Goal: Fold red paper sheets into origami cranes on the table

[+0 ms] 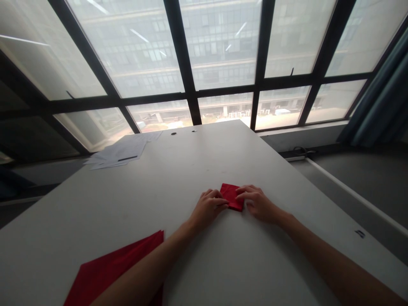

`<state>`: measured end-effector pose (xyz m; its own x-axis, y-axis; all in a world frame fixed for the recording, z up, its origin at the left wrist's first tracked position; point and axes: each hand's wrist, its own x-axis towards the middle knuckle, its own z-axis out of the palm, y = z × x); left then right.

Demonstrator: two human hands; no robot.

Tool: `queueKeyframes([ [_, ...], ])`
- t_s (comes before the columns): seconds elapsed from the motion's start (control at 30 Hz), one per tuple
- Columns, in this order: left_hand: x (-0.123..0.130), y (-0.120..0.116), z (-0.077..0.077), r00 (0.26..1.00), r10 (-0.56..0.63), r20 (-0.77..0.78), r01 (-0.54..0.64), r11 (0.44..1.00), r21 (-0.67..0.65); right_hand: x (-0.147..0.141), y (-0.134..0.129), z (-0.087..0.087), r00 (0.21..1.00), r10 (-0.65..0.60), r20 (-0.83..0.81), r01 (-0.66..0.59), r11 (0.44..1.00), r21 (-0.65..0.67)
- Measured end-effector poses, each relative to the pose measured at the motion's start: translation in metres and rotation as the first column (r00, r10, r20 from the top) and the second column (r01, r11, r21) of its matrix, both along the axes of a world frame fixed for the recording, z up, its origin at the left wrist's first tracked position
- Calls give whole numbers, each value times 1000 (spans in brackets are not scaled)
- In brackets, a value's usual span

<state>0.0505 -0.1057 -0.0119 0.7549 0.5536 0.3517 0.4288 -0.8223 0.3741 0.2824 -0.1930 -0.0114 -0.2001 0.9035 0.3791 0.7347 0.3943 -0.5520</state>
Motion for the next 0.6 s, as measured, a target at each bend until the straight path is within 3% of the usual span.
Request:
queueKeyframes([
  [0.13,0,2,-3,1000,8,-11,-8,1000,20,-1,-3,7,999,53,-6,-53,999,-6],
  [0.43,4,1,-5,997,58,43,-58,998,4,-12,14,-6,976,-211,-57,213,976,42],
  [0.6,2,-2,-2,999,47,-13,-46,998,47,-14,15,-5,974,-220,62,216,975,54],
])
